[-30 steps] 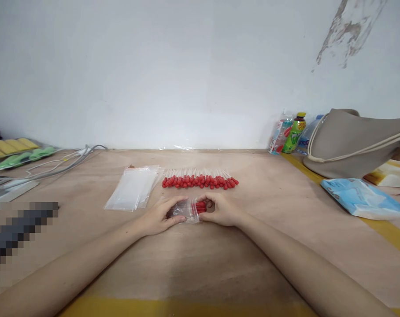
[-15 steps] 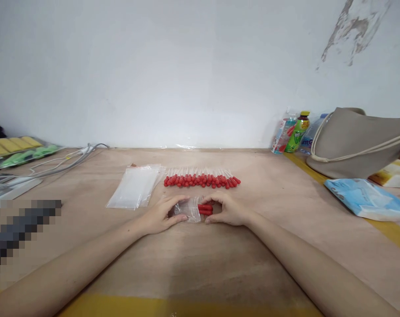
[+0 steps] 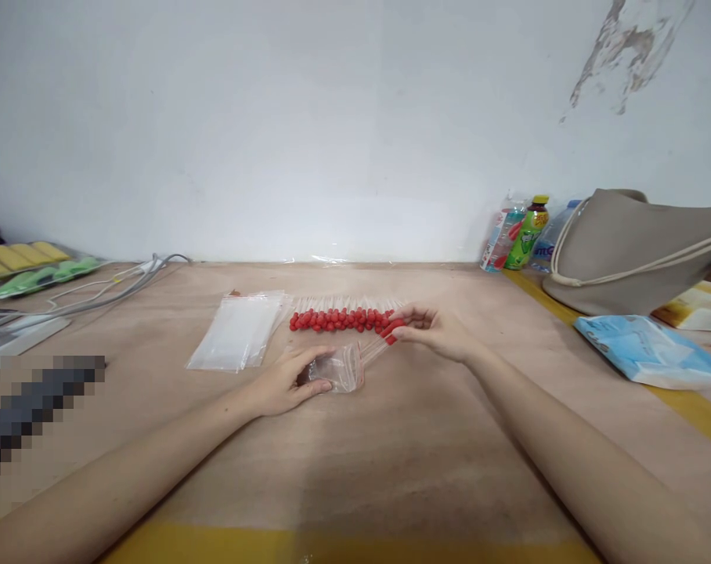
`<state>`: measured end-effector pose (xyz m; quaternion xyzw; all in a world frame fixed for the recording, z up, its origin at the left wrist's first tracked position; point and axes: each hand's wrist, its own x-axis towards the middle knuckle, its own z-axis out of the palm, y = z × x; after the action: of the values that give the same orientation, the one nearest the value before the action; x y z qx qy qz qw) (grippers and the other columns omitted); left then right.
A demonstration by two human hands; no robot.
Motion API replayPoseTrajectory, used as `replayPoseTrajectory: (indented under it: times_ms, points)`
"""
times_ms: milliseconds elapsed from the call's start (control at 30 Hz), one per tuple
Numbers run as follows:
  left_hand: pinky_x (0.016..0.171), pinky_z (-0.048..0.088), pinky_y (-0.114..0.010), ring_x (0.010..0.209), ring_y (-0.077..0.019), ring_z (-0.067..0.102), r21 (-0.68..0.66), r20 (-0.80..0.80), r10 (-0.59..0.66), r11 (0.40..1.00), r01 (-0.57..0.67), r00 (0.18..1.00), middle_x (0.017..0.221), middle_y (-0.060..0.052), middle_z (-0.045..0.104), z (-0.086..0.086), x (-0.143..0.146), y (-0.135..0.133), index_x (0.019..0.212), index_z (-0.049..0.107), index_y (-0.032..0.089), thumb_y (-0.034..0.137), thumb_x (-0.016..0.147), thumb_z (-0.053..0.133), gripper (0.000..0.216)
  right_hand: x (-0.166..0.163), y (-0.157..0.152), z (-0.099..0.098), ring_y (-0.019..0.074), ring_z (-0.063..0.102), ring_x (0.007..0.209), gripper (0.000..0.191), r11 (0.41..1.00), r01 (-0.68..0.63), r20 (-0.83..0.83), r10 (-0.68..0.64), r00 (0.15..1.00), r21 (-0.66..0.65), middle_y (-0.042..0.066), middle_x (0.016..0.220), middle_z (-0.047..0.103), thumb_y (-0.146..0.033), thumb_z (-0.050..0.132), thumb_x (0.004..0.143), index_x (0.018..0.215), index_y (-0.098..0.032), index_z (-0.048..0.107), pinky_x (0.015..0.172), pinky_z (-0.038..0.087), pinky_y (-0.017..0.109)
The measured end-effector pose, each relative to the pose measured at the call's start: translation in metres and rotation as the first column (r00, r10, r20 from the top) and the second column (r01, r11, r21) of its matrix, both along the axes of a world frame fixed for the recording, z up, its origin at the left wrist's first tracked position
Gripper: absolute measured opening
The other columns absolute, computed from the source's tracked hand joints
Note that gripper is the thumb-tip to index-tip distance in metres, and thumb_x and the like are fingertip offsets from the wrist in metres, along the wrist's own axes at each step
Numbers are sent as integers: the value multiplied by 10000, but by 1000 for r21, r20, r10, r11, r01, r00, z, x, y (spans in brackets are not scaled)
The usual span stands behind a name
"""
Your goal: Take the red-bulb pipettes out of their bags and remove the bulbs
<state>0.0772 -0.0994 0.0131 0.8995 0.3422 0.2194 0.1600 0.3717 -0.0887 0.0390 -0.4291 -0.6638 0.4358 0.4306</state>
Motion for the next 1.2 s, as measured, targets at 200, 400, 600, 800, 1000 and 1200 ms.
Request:
replayPoseTrajectory:
  times_ms: [200,400,600,800,1000,1200]
  points:
    - [887,434,-349,1036,-222,536,-4,-3,18,1000,-18,1000,1181,-82,556,0,1,0,1237,434,201,443,806,527,503,32,13,21,181,645,733,321,876,408,-181,-371,911,258,63,813,690,-371,730,624,856,-176,624,644,517,309]
    - [935,404,-373,1090,-224,510,13,5,1,1000,-1,1000,1204,-90,537,-2,0,2,1242,431,196,447,806,526,511,20,27,-9,176,629,749,267,587,519,-39,-638,769,621,49,861,672,-342,657,708,929,-196,627,722,515,349]
    - [928,412,-359,1092,-216,512,19,6,-3,1000,3,1000,1206,-89,537,-3,0,2,1240,436,194,432,816,516,493,13,34,-40,188,605,862,210,612,177,289,-583,759,771,58,944,652,-283,533,807,980,-214,631,791,499,355]
    - [941,404,-366,1110,-219,502,12,5,6,1000,-6,1000,1215,-91,533,-4,-1,2,1235,444,193,441,811,521,498,10,36,-45,196,605,907,213,668,73,381,-507,773,740,76,997,647,-271,498,827,964,-203,646,839,488,365]
    - [943,404,-367,1106,-215,506,34,17,-8,999,8,1000,1210,-82,539,-5,-1,3,1222,453,202,435,813,519,476,0,32,-40,180,605,847,181,660,148,311,-524,793,737,71,928,648,-246,487,824,908,-194,639,759,506,335]
    - [957,393,-371,1126,-219,491,38,2,-4,999,4,1000,1220,-81,533,-4,-1,4,1222,455,204,444,811,521,481,-6,35,-39,173,607,828,147,631,249,225,-573,788,735,52,892,649,-239,510,802,869,-201,636,756,499,320]
